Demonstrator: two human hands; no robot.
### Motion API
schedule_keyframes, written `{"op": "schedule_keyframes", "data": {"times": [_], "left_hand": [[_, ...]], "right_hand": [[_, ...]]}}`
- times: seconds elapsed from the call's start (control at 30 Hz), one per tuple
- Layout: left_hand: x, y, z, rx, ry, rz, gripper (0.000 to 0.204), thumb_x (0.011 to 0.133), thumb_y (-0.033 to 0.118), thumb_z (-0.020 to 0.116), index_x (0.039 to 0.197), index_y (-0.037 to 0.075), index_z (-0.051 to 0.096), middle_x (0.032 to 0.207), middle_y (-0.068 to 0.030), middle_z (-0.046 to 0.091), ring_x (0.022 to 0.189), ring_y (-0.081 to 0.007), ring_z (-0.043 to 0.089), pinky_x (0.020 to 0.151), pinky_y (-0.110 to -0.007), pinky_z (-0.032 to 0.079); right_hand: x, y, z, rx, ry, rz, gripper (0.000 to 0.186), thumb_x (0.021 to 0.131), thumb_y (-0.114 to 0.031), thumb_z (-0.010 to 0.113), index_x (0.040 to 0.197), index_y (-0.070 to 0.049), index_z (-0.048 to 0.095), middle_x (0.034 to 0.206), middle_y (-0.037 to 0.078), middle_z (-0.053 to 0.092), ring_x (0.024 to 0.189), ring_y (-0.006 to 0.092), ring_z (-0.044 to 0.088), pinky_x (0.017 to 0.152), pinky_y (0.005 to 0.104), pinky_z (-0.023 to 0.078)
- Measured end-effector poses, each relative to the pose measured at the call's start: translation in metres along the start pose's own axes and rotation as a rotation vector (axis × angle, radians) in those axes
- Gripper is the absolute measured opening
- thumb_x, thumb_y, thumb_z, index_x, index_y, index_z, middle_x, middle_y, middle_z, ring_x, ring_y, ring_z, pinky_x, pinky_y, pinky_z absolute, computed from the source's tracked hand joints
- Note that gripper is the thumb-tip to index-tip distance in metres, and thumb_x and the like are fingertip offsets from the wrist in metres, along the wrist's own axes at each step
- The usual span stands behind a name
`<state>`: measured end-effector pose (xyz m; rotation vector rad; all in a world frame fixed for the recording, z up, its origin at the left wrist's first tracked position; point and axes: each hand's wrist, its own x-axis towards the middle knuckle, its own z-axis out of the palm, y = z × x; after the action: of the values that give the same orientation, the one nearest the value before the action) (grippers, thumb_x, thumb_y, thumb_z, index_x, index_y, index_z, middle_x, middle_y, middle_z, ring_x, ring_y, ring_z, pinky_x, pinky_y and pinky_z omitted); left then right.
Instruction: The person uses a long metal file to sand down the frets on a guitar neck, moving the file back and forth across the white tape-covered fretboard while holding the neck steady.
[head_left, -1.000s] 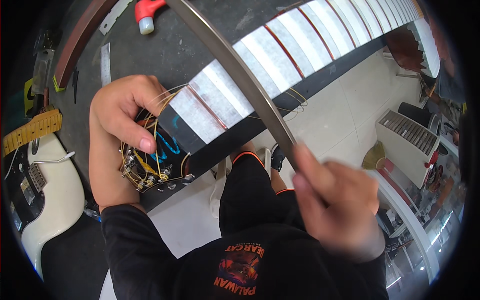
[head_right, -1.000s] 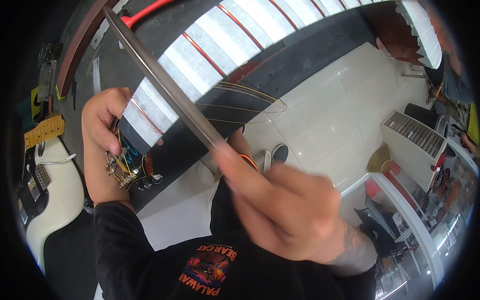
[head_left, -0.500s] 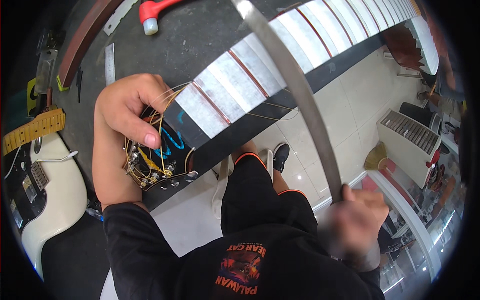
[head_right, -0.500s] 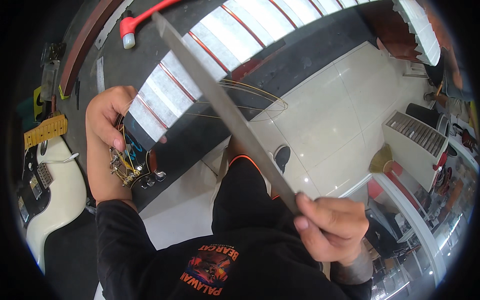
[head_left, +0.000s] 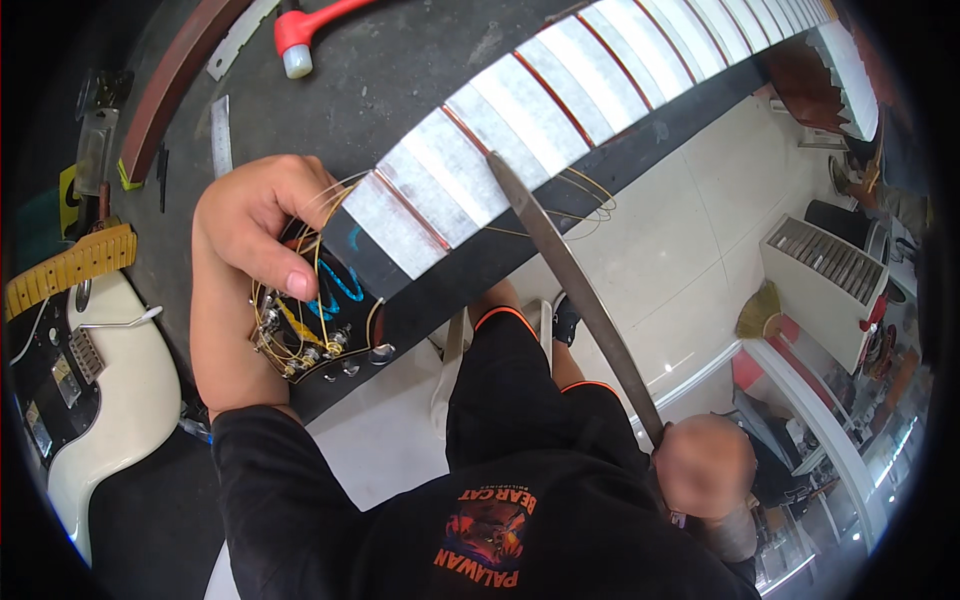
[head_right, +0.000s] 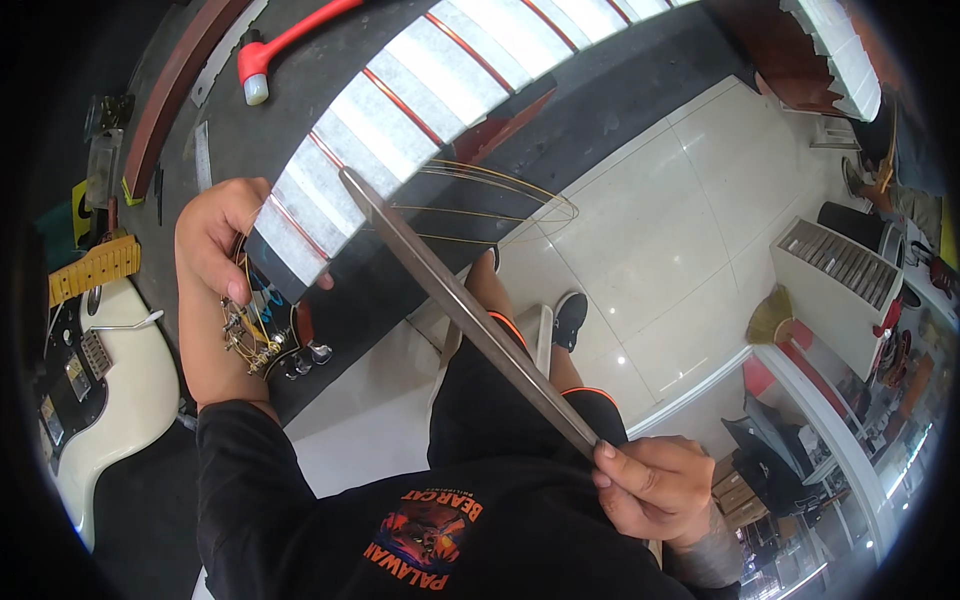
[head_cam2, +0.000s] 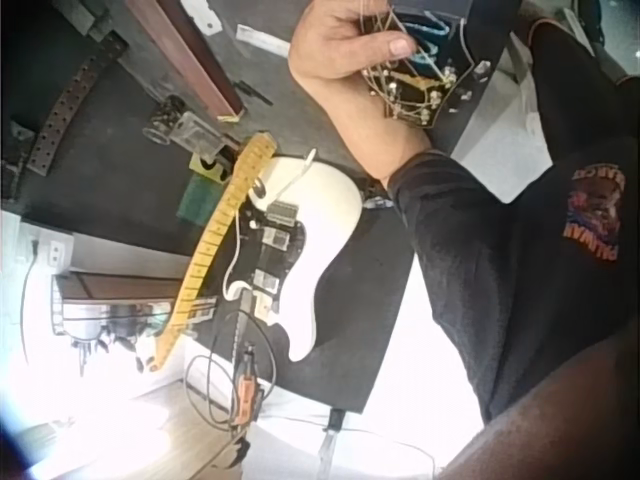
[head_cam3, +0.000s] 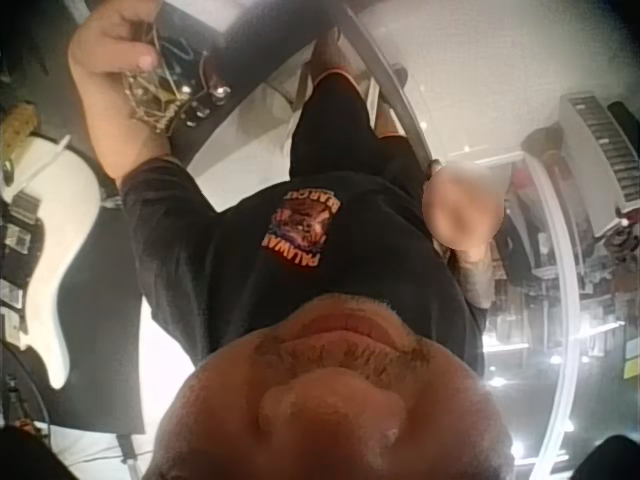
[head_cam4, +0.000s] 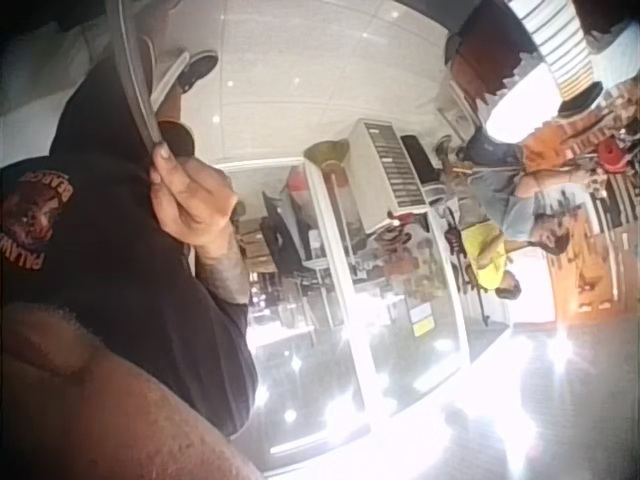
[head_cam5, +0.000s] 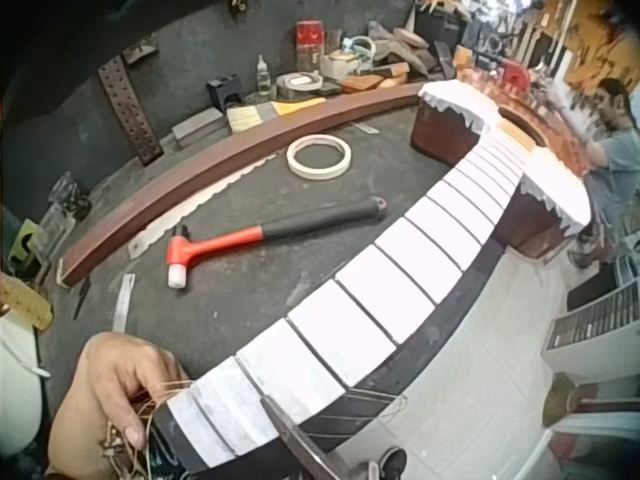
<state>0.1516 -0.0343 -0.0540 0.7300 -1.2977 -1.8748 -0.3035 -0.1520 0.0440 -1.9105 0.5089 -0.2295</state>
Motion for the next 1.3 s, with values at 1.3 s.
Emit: {"op": "schedule_keyframes", "data": {"times": [1.3], "left_hand": [[0.011, -0.003, 0.005, -0.019, -0.011, 0.146, 0.046, 0.080, 0.026, 0.081, 0.100, -0.014, 0.069, 0.081, -0.0228, 0.071, 0.066, -0.0295, 0.068, 0.064, -0.037, 0.051]], "right_hand": [[0.006, 0.004, -0.005, -0.039, -0.017, -0.041, 0.042, 0.071, 0.008, 0.072, 0.112, 0.001, 0.071, 0.066, 0.010, 0.066, 0.051, 0.0183, 0.064, 0.048, 0.0259, 0.052]]}}
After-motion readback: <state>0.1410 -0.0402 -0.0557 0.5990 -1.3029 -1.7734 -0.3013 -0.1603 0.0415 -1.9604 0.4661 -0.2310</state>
